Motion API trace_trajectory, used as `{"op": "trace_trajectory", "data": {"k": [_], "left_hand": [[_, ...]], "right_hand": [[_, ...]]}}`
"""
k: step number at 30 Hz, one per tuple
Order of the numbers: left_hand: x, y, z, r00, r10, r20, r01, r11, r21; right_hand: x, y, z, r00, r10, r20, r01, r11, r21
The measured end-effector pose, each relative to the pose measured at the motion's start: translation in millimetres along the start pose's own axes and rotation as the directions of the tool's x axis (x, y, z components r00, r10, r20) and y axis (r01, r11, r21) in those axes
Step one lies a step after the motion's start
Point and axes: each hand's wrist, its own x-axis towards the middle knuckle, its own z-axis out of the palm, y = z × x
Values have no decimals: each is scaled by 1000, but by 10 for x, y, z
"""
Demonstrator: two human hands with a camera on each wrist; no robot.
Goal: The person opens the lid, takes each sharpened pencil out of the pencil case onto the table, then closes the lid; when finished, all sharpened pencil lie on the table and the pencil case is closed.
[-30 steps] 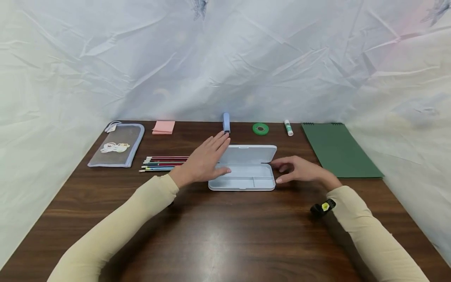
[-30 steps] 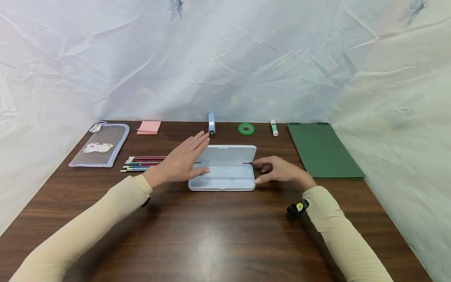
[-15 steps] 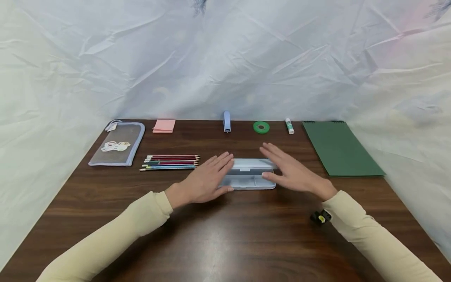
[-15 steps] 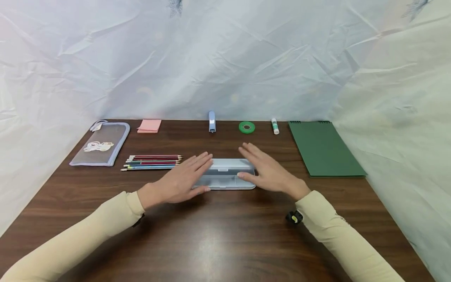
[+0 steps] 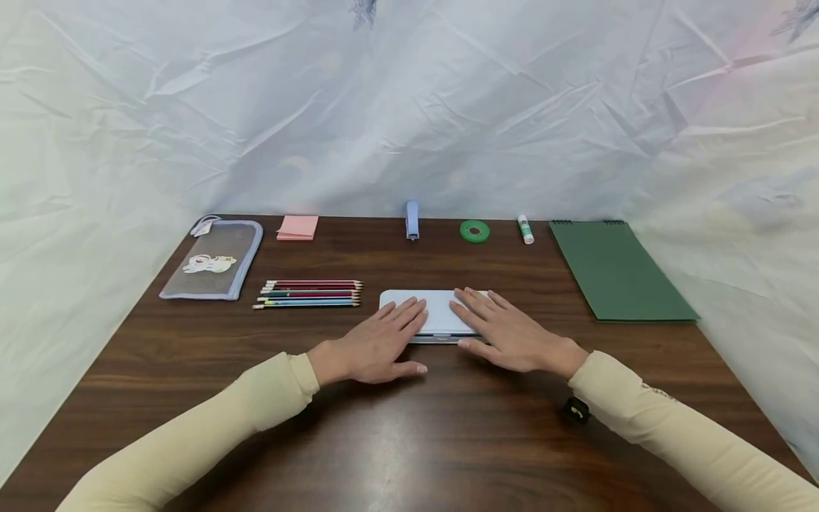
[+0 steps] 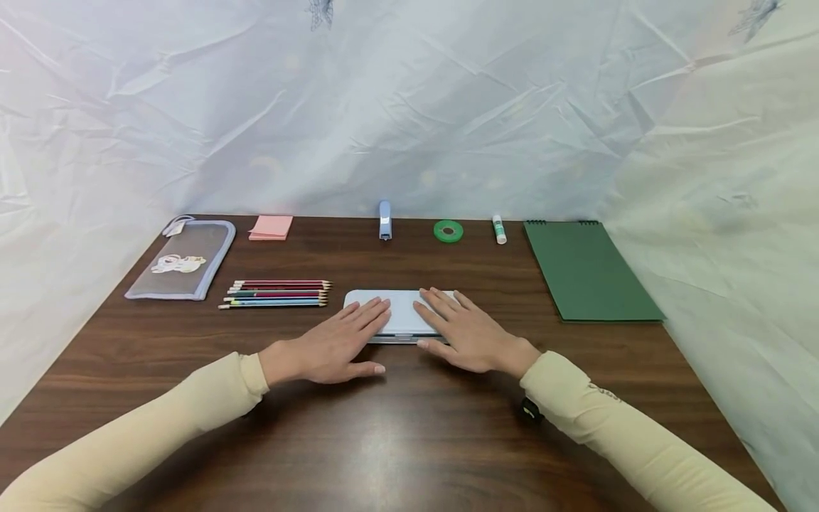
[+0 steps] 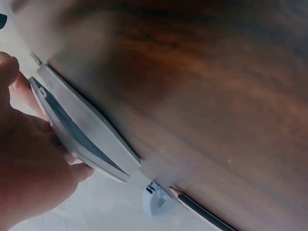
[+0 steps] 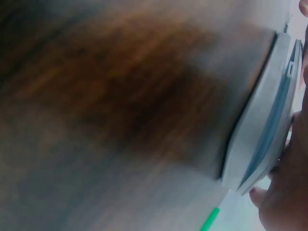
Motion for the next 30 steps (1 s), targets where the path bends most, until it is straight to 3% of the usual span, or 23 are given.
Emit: {"op": "trace_trajectory", "data": {"k": [14, 30], "left_hand": [[-5, -11, -18, 997, -21, 70, 21, 1000, 0], [15, -5, -30, 995, -27, 91, 27, 1000, -4]], "right_hand": [[-4, -47, 24, 1000, 12, 9, -12, 999, -30], [-8, -33, 55, 1000, 5, 8, -4, 999, -52]]}}
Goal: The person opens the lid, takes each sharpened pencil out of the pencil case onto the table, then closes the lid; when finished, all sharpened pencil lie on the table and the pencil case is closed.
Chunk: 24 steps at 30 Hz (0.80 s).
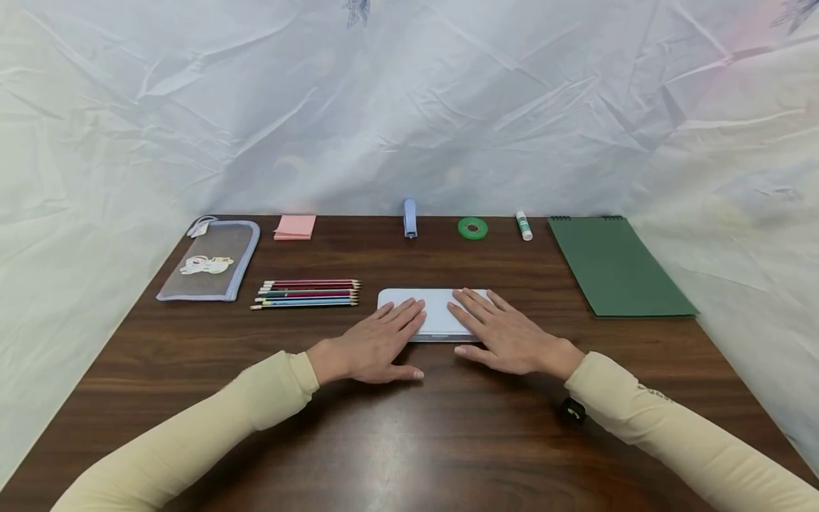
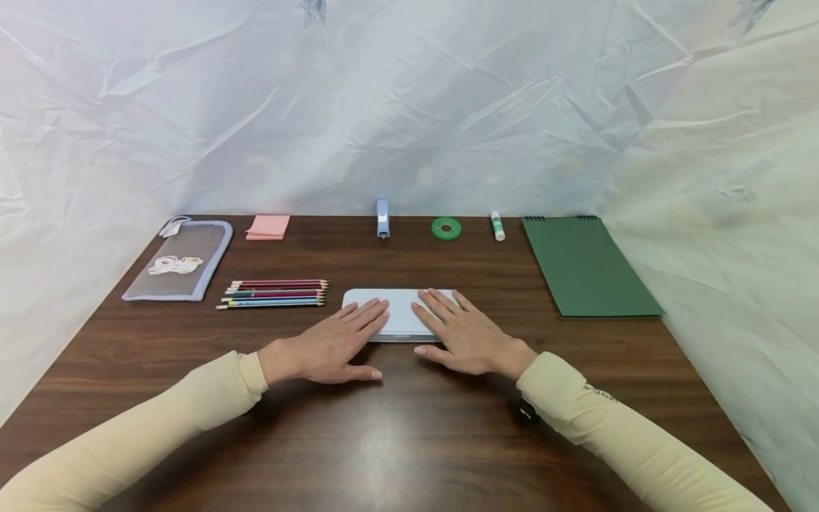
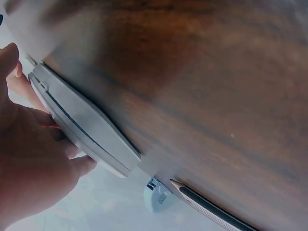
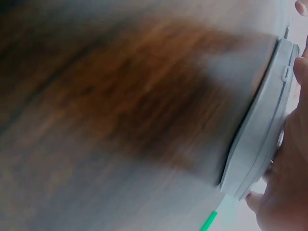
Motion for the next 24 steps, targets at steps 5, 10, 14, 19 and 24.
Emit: {"op": "trace_trajectory", "data": {"k": [5, 10, 14, 19, 24], "left_hand": [[4, 30, 0, 1000, 9, -5, -8, 1000, 14], [-4, 36, -1, 1000, 9, -9, -9, 999, 36], [-10, 36, -6, 1000, 18, -21, -17, 999, 52], [19, 59, -34, 1000, 20, -18, -19, 998, 57], [114, 21, -155, 996, 13, -84, -7, 998, 68]], "right_hand": [[-16, 3, 23, 1000, -4, -11, 4, 1000, -19], [-9, -1, 31, 1000, -10, -25, 9, 1000, -21], [1, 6, 40, 999, -15, -30, 14, 1000, -26], [-2, 19, 31, 1000, -16, -27, 16, 1000, -16], [100, 32, -133, 999, 1, -44, 0, 1000, 24]]}}
